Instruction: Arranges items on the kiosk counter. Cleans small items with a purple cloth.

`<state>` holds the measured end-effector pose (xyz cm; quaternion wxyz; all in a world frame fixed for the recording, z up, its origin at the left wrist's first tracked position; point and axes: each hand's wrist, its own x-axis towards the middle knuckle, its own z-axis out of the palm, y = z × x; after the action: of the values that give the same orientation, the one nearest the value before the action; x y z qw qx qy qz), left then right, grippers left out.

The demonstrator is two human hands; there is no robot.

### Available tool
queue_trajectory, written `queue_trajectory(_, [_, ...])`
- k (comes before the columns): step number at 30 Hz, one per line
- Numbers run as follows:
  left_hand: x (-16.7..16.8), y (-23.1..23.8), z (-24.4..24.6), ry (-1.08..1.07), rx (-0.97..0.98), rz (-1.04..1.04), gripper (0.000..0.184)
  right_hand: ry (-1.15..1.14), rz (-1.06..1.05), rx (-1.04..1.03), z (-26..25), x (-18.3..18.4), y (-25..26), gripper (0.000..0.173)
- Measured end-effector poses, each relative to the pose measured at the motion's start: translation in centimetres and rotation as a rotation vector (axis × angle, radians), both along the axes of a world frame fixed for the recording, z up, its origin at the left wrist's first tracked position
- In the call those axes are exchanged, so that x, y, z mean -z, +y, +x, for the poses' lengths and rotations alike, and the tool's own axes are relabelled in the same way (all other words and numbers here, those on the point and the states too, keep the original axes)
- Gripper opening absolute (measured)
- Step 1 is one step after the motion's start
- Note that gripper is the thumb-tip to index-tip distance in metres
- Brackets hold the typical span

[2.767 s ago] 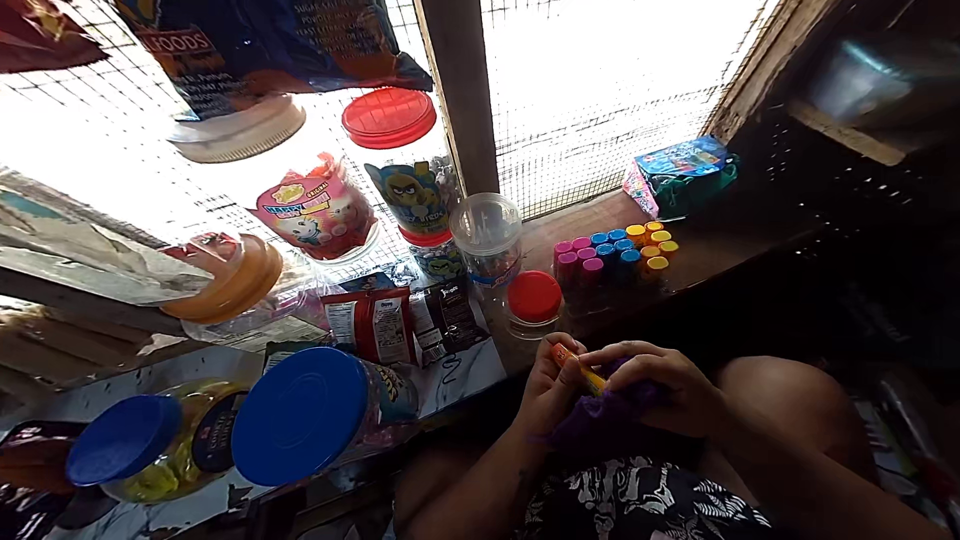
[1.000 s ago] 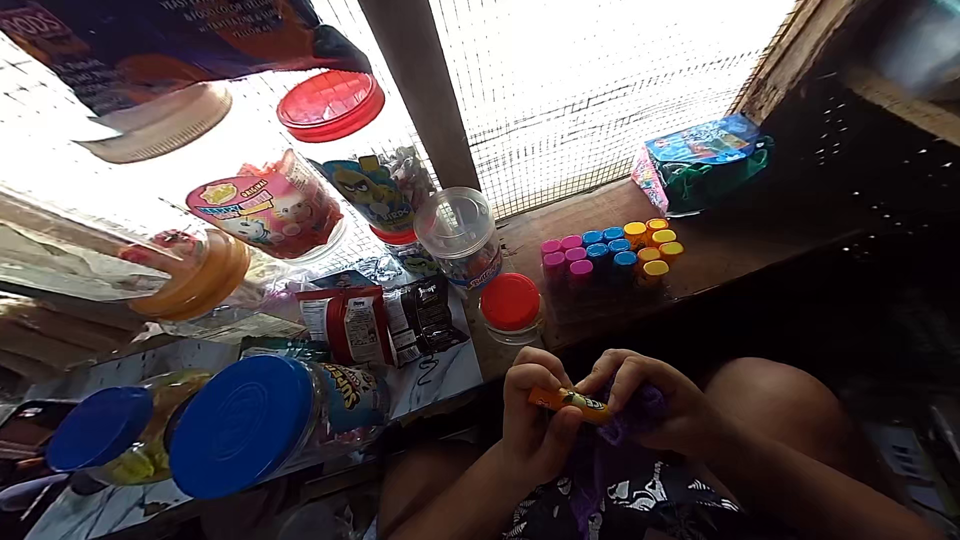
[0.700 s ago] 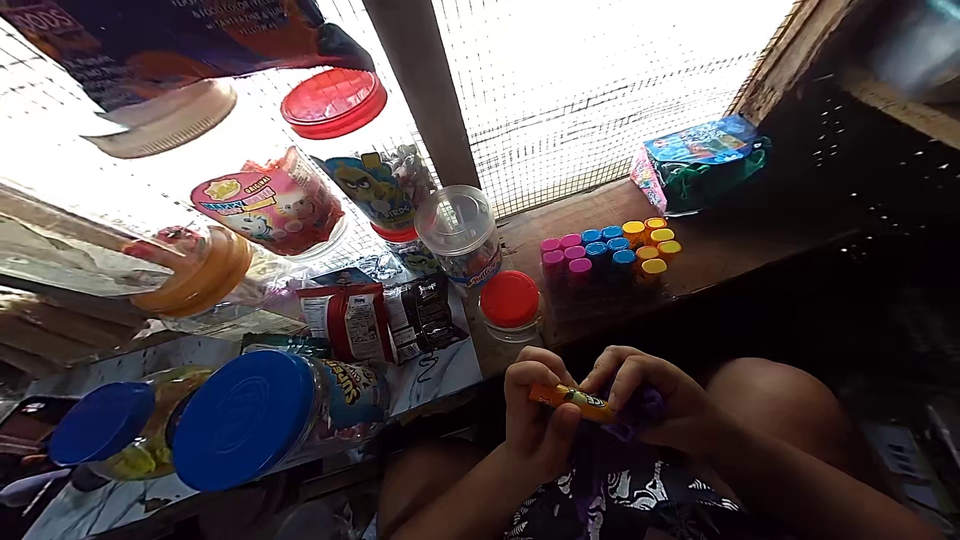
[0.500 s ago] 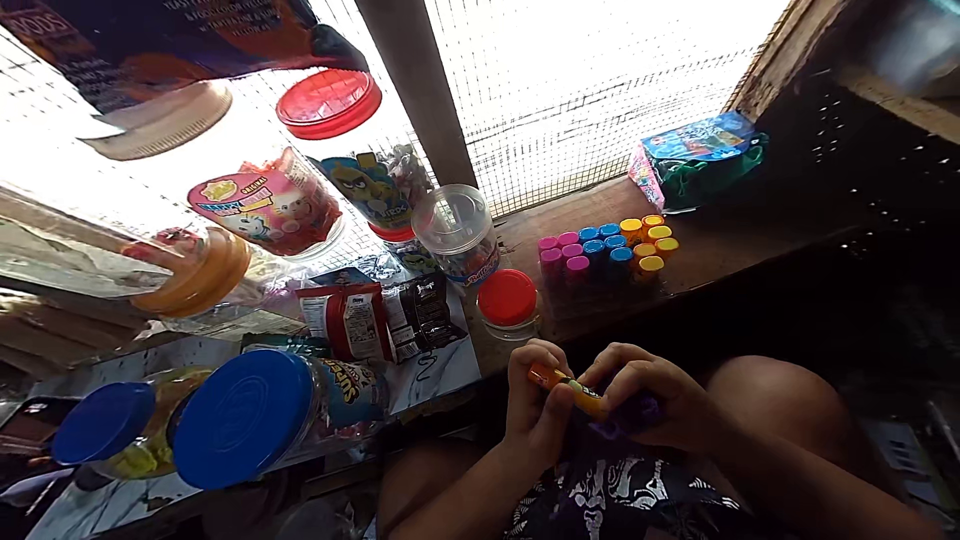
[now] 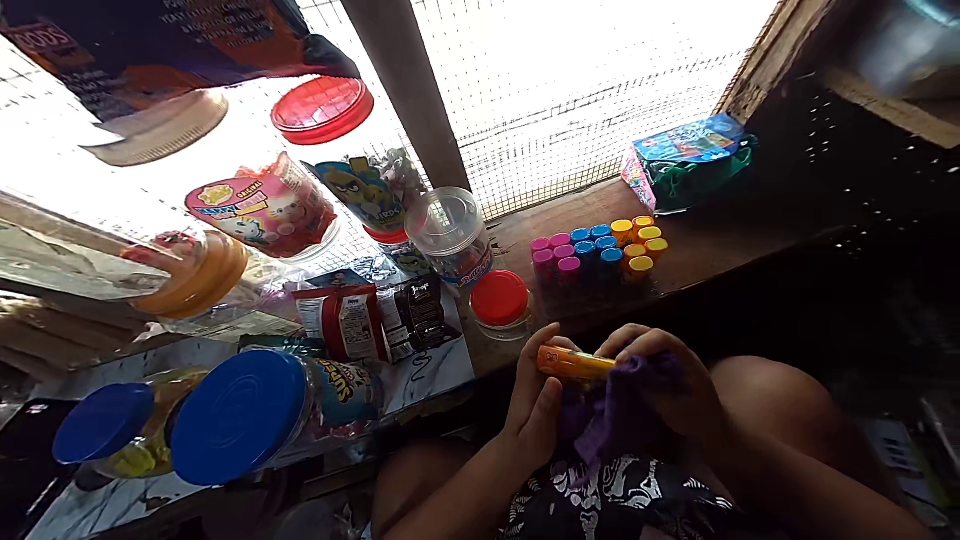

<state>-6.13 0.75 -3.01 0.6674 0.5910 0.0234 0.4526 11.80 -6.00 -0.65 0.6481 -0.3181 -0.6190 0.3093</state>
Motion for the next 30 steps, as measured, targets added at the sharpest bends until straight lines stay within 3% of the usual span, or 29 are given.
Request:
queue_trajectory(7, [-1.0, 1.5, -1.3, 0.147, -0.260, 0.194, 0.040, 0.130, -0.029, -0.036, -0.2, 0.4, 0.6, 0.016])
queue_trajectory(12, [-4.7, 3.2, -3.2, 0.219, -0.542, 0.409, 0.033, 0.176, -0.267, 0.067, -0.9, 0.5, 0.5, 0.019])
queue_trajectory(15, [-7.7, 4.4, -3.4, 0.205, -0.631, 0.509, 0.028, 0.076, -0.324, 0.065, -1.1, 0.6, 0.6, 0.021])
queue_trajectory(18, [-10.7, 5.9, -1.9, 0.239, -0.656, 0.643, 0.028, -0.120, -0.381, 0.034, -1.2, 0.1, 0.4, 0.022])
queue_trajectory(22, [-13.6, 8.2, 3.2, 0.449, -0.642, 0.729, 0.034, -0.326, -0.473, -0.102, -1.2, -0.7, 0.1, 0.023])
queue_trajectory(30, [-12.8, 14.1, 12.6, 0.919, -0.370, 0.705, 0.029, -0.516, -0.584, -0.315, -0.2, -2.0, -0.1, 0.029])
